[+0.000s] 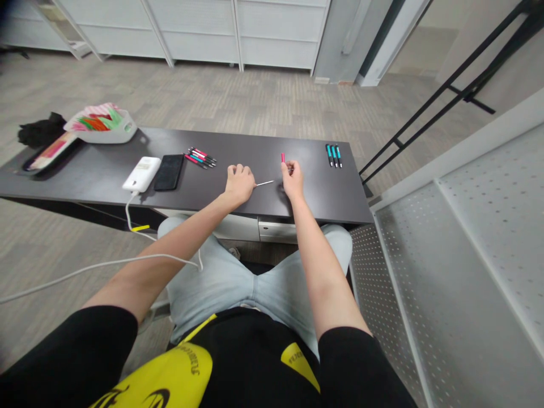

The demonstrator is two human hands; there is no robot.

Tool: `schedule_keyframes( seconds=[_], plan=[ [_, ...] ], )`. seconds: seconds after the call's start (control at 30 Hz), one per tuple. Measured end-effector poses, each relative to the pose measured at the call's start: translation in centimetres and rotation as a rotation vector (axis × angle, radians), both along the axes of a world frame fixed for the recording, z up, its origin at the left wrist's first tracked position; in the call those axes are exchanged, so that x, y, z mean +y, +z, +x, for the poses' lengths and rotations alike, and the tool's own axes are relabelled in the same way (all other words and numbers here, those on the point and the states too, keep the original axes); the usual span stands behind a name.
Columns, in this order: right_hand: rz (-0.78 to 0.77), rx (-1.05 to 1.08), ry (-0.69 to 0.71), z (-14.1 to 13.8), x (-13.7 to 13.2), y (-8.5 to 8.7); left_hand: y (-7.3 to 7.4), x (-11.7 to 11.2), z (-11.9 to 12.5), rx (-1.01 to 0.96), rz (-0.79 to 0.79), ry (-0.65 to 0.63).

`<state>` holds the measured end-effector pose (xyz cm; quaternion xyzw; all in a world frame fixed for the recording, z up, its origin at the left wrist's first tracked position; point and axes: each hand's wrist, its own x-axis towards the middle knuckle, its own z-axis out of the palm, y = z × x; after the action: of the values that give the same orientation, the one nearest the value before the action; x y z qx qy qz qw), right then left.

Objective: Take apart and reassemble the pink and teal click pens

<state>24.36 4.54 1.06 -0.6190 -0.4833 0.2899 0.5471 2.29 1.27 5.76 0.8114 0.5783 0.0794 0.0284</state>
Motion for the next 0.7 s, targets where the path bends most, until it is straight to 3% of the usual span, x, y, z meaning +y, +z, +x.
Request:
schedule_keyframes(
  seconds=[0.07,0.13,0.3,0.37,0.53,0.7],
  plan=[
    [0.036,0.063,-0.023,0.2,0.3,-0.3,-0.4,0.1,-0.8,-0.084,0.007,0.022],
    [0.041,0.080,-0.020,0.4,0.4,-0.6,-1.4,0.6,-2.0,-0.304,0.007,0.076],
    [0.006,-0.016,0.067,0.1,0.6,-1.1,-4.7,2.4,-5.0,-1.171,-0.108,0.187],
    [0.019,-0.084,0.124,-0.1,0.5,-1.1,-5.7,2.6,-5.3,-1.374,-0.130,0.205],
    [0.078,-0.233,0.270,-0.3,-0.4,-0.5,-6.9,1.9,-5.2,-1.556,-0.114,0.176],
    [0.135,-0.316,0.362,-1.8,-2.0,0.1,-6.9,1.6,-5.4,-1.713,-0.084,0.203]
  ],
)
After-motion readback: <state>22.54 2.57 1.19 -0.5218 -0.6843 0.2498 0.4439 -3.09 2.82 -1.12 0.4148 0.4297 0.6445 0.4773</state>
